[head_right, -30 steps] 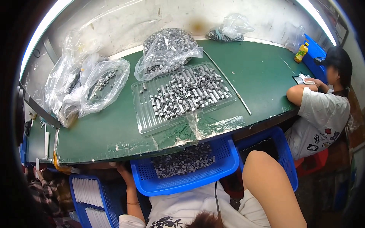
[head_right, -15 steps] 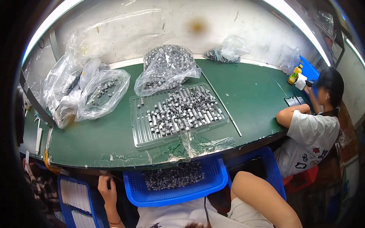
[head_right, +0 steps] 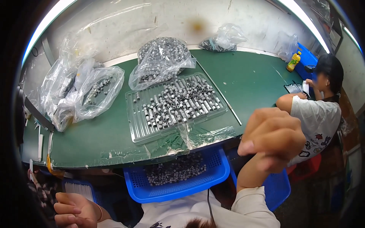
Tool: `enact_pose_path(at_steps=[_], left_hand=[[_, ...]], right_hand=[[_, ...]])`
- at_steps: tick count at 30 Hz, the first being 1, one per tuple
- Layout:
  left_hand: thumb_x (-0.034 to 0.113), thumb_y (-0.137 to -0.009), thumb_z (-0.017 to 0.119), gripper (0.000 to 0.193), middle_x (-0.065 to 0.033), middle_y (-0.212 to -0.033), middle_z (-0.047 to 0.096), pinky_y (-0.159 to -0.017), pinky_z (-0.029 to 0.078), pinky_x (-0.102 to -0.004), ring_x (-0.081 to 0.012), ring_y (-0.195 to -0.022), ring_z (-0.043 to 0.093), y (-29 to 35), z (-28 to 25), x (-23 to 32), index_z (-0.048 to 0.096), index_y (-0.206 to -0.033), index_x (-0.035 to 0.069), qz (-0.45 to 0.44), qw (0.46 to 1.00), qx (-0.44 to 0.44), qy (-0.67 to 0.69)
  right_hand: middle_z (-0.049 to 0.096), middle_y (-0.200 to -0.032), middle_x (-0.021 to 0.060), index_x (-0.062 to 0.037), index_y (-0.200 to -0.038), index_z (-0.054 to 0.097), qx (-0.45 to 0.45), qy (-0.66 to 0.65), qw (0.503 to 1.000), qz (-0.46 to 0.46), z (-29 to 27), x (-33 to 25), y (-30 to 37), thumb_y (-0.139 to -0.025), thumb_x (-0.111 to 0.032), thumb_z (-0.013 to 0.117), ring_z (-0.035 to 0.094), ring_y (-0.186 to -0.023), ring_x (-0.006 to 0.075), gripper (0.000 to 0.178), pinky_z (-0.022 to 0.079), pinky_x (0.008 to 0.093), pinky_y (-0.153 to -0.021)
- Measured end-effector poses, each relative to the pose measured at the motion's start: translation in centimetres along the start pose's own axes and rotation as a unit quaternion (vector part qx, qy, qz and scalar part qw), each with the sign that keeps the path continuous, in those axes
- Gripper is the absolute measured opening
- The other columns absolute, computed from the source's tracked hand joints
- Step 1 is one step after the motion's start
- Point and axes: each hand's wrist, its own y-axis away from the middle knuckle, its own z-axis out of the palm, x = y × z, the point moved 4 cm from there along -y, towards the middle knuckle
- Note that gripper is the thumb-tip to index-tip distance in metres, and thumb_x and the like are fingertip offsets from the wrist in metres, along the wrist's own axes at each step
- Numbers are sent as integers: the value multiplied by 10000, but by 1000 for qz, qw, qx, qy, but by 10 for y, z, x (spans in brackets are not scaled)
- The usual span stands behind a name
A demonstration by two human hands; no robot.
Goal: Sorting and placing small metal components into a plastic grid tray at a industrial workbench.
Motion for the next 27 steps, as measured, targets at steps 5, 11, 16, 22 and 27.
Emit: enact_pose_path(at_steps=[5,11,16,22,27], left_hand=[[44,-647,603,200,-11,-841,565,-605,432,-282,-166,-674,503,39,45,-86,534,-821,117,-246,833,-427,-253],[197,-630,670,533,-97,-1213,404,-895,359,-370,-288,-1083,388,112,46,-174,456,-1102,74,-392,700,-568,-184],[365,-632,674,716,-116,-1301,315,-1007,238,-442,-304,-1242,235,169,72,-205,373,-1212,74,-344,678,-635,-138],[331,-699,627,584,-123,-1274,347,-999,258,-422,-306,-1226,266,198,76,-216,416,-1168,54,-328,674,-632,-197],[230,-730,583,401,-137,-1169,434,-956,312,-400,-313,-1141,365,201,74,-221,482,-1057,22,-351,719,-567,-196]], right_hand=[[555,-1027,118,-4,-1055,508,-33,285,891,353,-5,133,41,-711,-404,654,535,-946,257,547,418,344,-828],[397,-1259,117,-61,-1204,415,-194,426,789,399,32,219,88,-720,-514,580,303,-1217,291,683,283,393,-982],[401,-1257,105,-77,-1195,434,-215,459,791,342,56,234,86,-730,-485,578,296,-1218,288,635,261,382,-996],[447,-1189,93,-94,-1129,492,-193,373,857,298,70,225,84,-721,-388,609,371,-1142,269,517,295,371,-956],[478,-1089,85,-92,-1004,534,-154,365,869,295,81,220,78,-715,-329,607,425,-1030,262,381,341,372,-865]])
